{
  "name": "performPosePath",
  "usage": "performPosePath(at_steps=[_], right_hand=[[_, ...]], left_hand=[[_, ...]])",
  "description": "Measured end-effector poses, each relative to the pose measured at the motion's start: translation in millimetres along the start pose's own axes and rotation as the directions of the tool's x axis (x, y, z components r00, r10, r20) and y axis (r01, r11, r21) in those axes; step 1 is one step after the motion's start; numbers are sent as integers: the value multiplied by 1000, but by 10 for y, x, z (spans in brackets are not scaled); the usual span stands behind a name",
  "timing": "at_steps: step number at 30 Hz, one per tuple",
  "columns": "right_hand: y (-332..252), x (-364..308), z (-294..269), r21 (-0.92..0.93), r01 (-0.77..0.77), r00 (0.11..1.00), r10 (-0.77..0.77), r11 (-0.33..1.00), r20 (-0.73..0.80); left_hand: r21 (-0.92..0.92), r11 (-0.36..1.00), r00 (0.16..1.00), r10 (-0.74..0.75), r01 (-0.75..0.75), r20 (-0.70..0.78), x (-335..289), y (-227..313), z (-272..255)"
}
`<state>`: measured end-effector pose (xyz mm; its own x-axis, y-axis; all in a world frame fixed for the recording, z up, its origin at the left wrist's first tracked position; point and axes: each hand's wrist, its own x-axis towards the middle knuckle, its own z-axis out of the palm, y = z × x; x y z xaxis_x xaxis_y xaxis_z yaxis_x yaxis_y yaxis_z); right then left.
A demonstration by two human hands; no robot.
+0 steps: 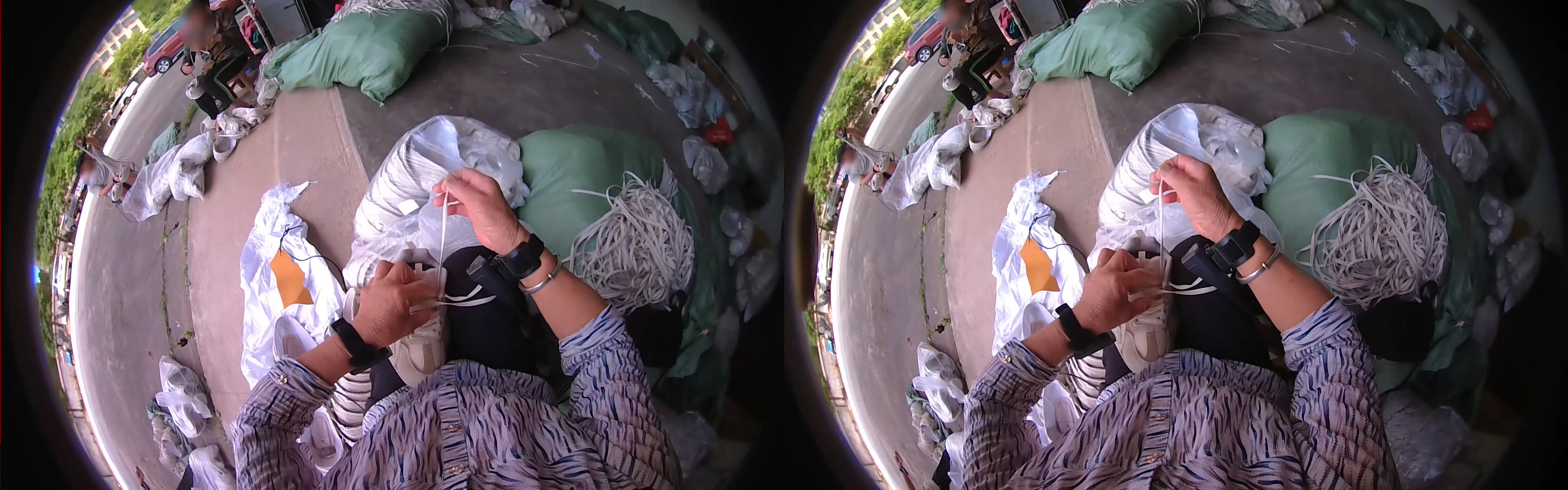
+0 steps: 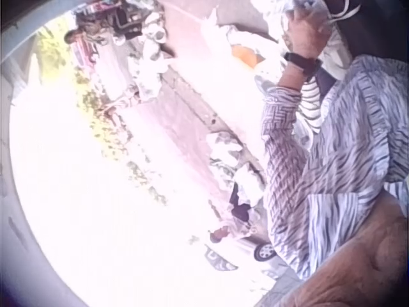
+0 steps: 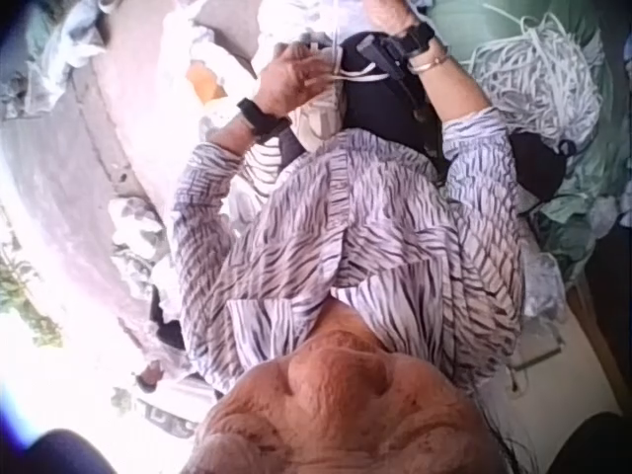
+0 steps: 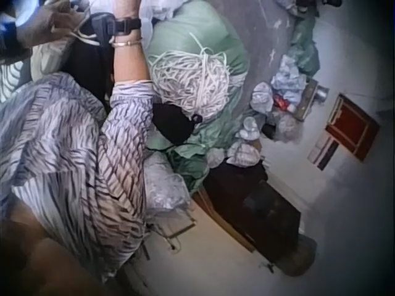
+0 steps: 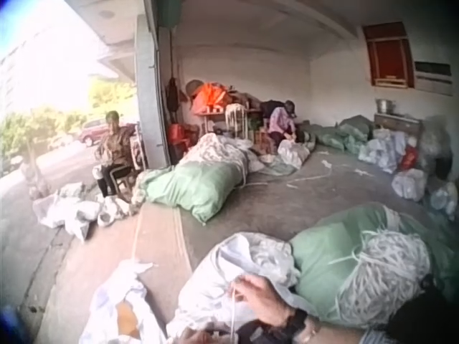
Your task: The recorder is threading laces into a white sneaker while several other people work with large bags of materials in the background.
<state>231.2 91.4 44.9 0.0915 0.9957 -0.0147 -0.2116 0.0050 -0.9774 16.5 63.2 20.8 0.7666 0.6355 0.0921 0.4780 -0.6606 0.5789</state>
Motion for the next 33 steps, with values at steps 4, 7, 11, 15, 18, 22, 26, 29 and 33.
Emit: performPosePath(at_steps=[4, 7, 11, 15, 18, 22, 26, 29, 33], right_hand=[[-109, -122, 9, -42, -278, 930, 280, 960, 240], [95, -308, -11, -839, 353, 926, -23, 414, 378], [137, -484, -4, -883, 381, 871, 213, 275, 443], [104, -453, 11, -833, 350, 830, 270, 429, 488], [188, -451, -124, -741, 220, 749, 377, 634, 545], [180, -471, -113, -717, 4, 786, 442, 697, 433], [94, -381, -4, -752, 431, 891, -104, 499, 442], [-625, -354, 238, -494, 548, 836, -465, 675, 291], [-862, -280, 342, -185, 511, 846, -529, 840, -67]], left_hand=[[95, 995, 996, -13, 22, -93, -38, -6, 161], [81, 997, 991, 30, -20, -128, -58, -22, 175], [236, 962, 977, 170, -136, -131, -78, 116, 172], [161, 987, 993, 18, 2, -118, -21, -69, 186], [74, 995, 994, 59, -66, 95, -9, -168, -1], [-26, 976, 975, 213, -215, -71, -23, -393, -216], [-92, 995, 969, 66, -45, 237, -20, -342, -403], [-258, 965, 969, 12, 53, 245, -23, -345, -464], [-253, 966, 972, 16, 44, 233, -93, -388, -473]])
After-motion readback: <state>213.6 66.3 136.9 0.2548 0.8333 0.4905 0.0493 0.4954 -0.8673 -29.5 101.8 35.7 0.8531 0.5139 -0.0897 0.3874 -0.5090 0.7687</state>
